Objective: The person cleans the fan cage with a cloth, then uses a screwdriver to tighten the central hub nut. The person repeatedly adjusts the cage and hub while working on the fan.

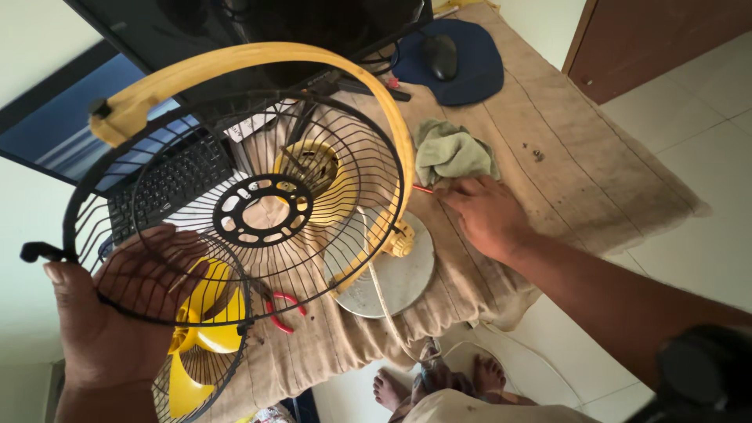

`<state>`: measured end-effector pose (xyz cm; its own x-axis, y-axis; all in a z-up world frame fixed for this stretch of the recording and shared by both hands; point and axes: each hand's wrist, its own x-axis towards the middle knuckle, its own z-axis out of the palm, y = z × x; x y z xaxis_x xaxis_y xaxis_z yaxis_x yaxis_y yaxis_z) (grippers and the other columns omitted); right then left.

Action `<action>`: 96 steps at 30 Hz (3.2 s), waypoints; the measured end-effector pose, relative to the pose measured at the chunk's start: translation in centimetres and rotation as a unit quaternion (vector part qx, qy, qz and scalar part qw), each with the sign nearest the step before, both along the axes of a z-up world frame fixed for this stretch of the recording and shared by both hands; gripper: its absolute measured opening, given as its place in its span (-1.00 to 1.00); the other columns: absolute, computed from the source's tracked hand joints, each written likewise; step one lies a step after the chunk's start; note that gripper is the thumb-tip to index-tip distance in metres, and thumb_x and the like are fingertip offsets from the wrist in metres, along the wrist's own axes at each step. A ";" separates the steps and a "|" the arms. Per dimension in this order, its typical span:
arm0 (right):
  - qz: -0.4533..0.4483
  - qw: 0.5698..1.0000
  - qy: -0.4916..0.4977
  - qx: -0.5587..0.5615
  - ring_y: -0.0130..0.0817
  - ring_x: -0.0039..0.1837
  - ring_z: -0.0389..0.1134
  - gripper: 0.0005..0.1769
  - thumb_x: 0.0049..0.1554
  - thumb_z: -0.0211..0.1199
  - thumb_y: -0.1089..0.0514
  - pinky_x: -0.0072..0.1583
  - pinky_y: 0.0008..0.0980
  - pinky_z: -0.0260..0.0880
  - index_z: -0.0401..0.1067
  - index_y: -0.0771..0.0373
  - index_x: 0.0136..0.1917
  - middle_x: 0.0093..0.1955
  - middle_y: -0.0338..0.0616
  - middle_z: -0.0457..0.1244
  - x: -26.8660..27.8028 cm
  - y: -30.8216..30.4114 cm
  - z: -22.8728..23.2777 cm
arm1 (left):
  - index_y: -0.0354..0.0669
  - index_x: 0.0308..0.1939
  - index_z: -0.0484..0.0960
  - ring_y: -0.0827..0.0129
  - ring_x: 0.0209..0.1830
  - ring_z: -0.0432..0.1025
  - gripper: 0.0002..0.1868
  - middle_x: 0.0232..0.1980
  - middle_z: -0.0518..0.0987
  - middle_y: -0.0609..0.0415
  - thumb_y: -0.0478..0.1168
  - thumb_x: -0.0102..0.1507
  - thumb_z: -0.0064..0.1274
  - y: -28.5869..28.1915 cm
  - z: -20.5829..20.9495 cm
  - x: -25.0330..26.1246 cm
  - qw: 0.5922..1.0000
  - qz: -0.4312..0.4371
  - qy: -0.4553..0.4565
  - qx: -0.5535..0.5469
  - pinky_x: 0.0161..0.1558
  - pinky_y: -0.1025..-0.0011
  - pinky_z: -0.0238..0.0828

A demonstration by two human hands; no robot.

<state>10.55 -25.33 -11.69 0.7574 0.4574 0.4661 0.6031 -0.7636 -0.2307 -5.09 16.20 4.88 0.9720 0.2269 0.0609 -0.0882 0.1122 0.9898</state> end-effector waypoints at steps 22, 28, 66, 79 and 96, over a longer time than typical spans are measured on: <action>-0.077 0.984 0.122 0.103 0.09 0.00 0.42 -0.83 0.20 0.25 0.10 0.07 0.02 0.44 0.59 0.07 0.04 -0.07 0.05 0.42 13.3 1.9 -0.2 | -0.34 0.29 0.43 0.16 0.19 0.50 0.02 0.18 0.57 -0.14 0.57 0.25 -0.30 -1.1 2.5 1.9 0.999 0.016 0.017 0.031 0.25 0.16 0.44; -0.108 0.930 -0.009 0.351 -0.16 0.04 0.39 -0.81 0.33 0.05 0.25 0.10 -0.15 0.38 0.43 0.41 0.08 -0.08 0.06 0.35 10.9 -2.3 5.7 | -0.37 0.29 0.42 0.17 0.14 0.52 0.00 0.14 0.58 -0.16 0.53 0.29 -0.35 -1.8 3.2 2.2 0.997 0.017 0.015 0.073 0.17 0.21 0.48; 0.080 0.974 0.026 0.210 -0.19 -0.01 0.39 -0.40 0.05 0.35 0.26 0.00 -0.22 0.44 0.47 -0.09 0.35 0.07 -0.15 0.23 -11.1 18.8 9.0 | -0.28 0.35 0.42 0.36 0.04 0.53 -0.22 0.09 0.62 0.05 0.31 0.38 -0.34 -3.2 5.3 3.3 0.992 -0.017 -0.026 0.119 0.03 0.34 0.53; 0.134 0.962 0.115 0.209 -0.28 -0.05 0.42 -0.38 0.06 0.33 0.24 -0.02 -0.29 0.47 0.40 -0.07 0.39 0.09 -0.19 0.25 -10.5 17.2 10.8 | 0.09 0.55 0.28 0.47 -0.10 0.54 -0.35 -0.01 0.62 0.10 0.19 0.43 -0.36 -4.6 6.6 2.6 0.990 -0.030 -0.035 0.130 -0.15 0.49 0.47; 0.112 0.971 0.184 0.105 -0.33 -0.03 0.41 -0.45 0.12 0.29 0.15 0.01 -0.39 0.52 0.41 -0.22 0.37 0.17 -0.20 0.26 -10.6 18.5 9.3 | 0.10 0.56 0.24 0.44 -0.09 0.54 -0.34 -0.01 0.63 0.09 0.20 0.41 -0.36 -3.4 6.6 3.3 0.993 -0.046 -0.023 0.107 -0.14 0.45 0.46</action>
